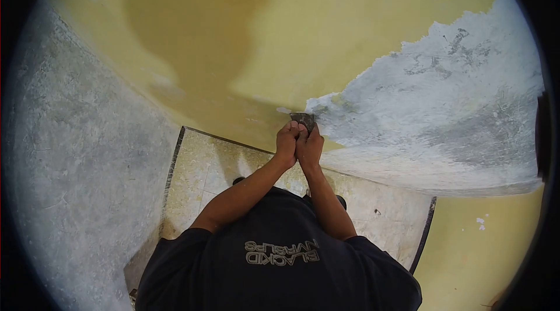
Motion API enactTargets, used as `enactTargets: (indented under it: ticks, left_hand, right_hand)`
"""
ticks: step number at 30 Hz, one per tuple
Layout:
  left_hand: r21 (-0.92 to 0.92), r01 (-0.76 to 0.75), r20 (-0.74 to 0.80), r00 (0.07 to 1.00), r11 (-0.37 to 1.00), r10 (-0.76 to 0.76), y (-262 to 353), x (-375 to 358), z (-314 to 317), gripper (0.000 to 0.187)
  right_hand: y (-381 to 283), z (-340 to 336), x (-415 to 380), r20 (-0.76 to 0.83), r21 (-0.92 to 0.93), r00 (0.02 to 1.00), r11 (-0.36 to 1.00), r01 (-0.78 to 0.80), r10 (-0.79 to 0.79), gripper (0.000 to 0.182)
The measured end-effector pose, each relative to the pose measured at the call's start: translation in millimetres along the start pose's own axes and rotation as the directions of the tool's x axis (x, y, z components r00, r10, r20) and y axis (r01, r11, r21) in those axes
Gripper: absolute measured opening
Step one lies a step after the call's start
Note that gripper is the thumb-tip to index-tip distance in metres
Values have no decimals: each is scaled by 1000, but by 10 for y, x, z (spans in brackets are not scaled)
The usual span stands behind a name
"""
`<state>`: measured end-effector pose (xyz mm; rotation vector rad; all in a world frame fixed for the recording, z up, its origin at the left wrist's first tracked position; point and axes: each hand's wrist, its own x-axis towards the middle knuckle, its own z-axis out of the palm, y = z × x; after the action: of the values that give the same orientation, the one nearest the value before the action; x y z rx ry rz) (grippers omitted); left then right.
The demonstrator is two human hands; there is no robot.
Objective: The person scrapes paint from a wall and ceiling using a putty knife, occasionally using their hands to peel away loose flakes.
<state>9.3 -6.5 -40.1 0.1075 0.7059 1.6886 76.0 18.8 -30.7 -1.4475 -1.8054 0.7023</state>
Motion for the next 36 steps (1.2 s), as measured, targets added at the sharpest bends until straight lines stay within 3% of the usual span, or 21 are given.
enactTargets:
  ticks: [3, 6, 10, 12, 14, 21, 24, 28, 36]
  left_hand:
    - [110, 6, -81, 997, 994, 2, 85, 37, -1, 16]
    - [124, 13, -108, 994, 992, 1, 116, 45, 22, 15]
    - [145, -27, -90, 995, 989, 40, 71, -3, 29, 15]
    - [172, -5, -152, 988, 985, 32, -68, 60, -92, 14]
    - [170, -18, -125, 991, 985, 40, -90, 108, -128, 15]
    - [294, -34, -140, 987, 955, 79, 30, 20, -60, 18]
    - [362, -44, -166, 980, 931, 111, 113, -4, 9, 19]
    - [315, -54, -130, 986, 948, 100, 60, 88, -116, 19]
    - [443, -34, -173, 977, 896, 123, 150, 63, -40, 18]
  right_hand:
    - [-61, 78, -7, -57, -74, 997, 996, 41, -45, 35]
    - [-122, 39, -10, -25, 35, 1000, 999, -3, 4, 38]
    - [39, 82, -51, -16, -47, 999, 998, -33, 32, 34]
    - [44, 71, -64, -36, -69, 999, 998, -11, 9, 32]
    - [37, 63, -102, -16, 90, 999, 995, -35, 37, 27]
    - [9, 137, -108, -98, 93, 995, 995, 33, -24, 23]
    - [-57, 106, -94, -30, 126, 999, 991, -42, 46, 21]
    - [33, 209, -106, -97, 109, 995, 994, 3, 8, 20]
    - [-51, 233, -108, -92, 319, 994, 947, -34, 67, 16]
